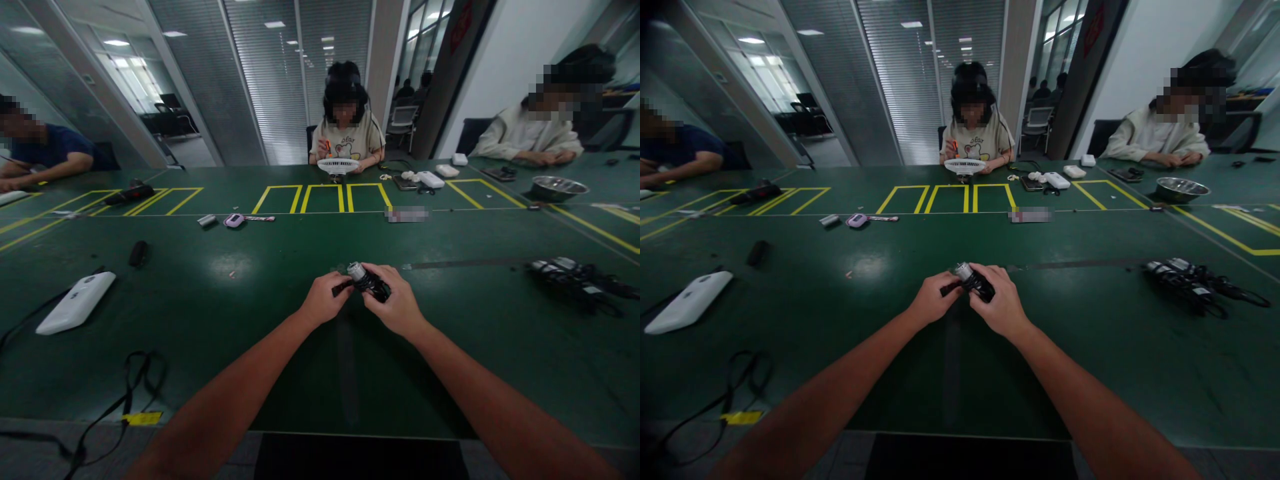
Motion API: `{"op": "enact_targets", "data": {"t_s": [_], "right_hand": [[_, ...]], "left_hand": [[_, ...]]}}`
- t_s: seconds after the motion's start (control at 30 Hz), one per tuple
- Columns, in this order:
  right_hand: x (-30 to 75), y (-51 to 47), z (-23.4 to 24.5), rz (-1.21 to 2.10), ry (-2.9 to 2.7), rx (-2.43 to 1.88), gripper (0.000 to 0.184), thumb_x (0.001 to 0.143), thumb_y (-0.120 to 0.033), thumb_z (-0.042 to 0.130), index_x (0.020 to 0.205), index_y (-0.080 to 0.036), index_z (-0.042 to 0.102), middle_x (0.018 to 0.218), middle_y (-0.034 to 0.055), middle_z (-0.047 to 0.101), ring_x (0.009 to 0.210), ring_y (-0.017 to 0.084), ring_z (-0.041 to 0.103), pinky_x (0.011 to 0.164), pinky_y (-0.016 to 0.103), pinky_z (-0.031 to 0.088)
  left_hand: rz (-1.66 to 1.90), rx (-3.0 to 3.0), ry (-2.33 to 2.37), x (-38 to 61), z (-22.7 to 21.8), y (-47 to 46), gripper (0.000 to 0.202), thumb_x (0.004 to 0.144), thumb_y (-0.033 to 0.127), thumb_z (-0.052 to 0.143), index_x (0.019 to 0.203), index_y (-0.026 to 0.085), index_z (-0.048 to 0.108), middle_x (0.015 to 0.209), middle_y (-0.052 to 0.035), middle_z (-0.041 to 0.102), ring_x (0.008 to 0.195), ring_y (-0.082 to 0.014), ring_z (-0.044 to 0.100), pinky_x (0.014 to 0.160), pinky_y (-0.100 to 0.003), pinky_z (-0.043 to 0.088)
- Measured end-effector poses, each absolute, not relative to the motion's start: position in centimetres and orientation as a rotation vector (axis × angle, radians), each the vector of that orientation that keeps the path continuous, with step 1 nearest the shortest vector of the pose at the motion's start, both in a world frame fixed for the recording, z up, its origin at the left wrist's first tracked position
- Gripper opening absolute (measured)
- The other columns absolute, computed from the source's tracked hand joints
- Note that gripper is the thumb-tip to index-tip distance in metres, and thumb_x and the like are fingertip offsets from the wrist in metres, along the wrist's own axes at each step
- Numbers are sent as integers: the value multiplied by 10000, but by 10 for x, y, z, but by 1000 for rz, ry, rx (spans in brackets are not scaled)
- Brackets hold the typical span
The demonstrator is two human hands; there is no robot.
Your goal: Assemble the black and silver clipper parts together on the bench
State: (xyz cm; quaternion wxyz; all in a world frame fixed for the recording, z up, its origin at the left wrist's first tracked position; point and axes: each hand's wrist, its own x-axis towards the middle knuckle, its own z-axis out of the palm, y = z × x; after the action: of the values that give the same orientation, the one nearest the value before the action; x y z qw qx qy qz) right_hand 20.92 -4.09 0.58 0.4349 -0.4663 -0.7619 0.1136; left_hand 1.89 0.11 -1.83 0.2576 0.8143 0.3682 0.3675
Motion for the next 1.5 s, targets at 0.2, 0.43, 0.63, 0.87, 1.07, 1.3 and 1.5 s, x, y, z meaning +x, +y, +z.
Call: {"op": "enact_targets", "data": {"t_s": [0.2, 0.43, 0.63, 0.87, 1.07, 1.3, 1.5], "right_hand": [[215, -33, -3, 234, -1885, -1217, 513, 772, -179, 585, 1278, -253, 550, 1153, 61, 633, 1051, 254, 557, 933, 441, 450], [215, -30, -10, 315, -1882, -1247, 518, 796, -202, 580, 1310, -249, 538, 1159, 72, 626, 1049, 252, 557, 930, 447, 454], [210, -32, -9, 312, -1898, -1230, 523, 791, -177, 574, 1308, -252, 534, 1164, 73, 621, 1056, 252, 552, 936, 448, 447], [209, -33, -10, 287, -1930, -1216, 529, 801, -172, 572, 1322, -245, 518, 1193, 75, 608, 1090, 253, 539, 957, 446, 434], [207, -32, -10, 276, -1933, -1220, 536, 792, -168, 580, 1321, -231, 523, 1214, 74, 606, 1106, 248, 529, 968, 428, 427], [207, -32, -12, 262, -1926, -1229, 537, 803, -178, 573, 1335, -232, 521, 1234, 74, 598, 1125, 248, 521, 982, 425, 423], [202, -33, -13, 294, -1911, -1244, 582, 824, -202, 570, 1397, -216, 465, 1296, 92, 562, 1187, 255, 491, 1033, 452, 397]], "left_hand": [[988, 1909, 984, 34, -25, -5, 308, 877, 268, 578, 1139, 128, 663, 961, -83, 709, 772, -178, 627, 711, -301, 500], [964, 1884, 973, 34, -25, -8, 404, 843, 365, 636, 1165, 122, 650, 944, -83, 702, 732, -167, 614, 646, -273, 487], [988, 1877, 1015, 31, -26, -5, 334, 839, 347, 641, 1094, 134, 675, 879, -56, 701, 688, -150, 595, 625, -264, 467], [1036, 1846, 1068, 30, -27, -6, 319, 803, 339, 682, 1040, 126, 677, 860, -53, 692, 683, -151, 589, 621, -266, 461], [1068, 1899, 1096, 31, -29, -6, 277, 817, 295, 657, 1035, 127, 677, 873, -51, 682, 703, -152, 598, 640, -270, 468], [1110, 1935, 1125, 31, -28, -6, 309, 820, 277, 655, 1087, 122, 672, 952, -78, 697, 754, -171, 628, 690, -296, 506], [1161, 1948, 1133, 29, -25, -7, 322, 852, 251, 629, 1153, 141, 660, 1055, -90, 705, 914, -214, 661, 846, -354, 520]]}}
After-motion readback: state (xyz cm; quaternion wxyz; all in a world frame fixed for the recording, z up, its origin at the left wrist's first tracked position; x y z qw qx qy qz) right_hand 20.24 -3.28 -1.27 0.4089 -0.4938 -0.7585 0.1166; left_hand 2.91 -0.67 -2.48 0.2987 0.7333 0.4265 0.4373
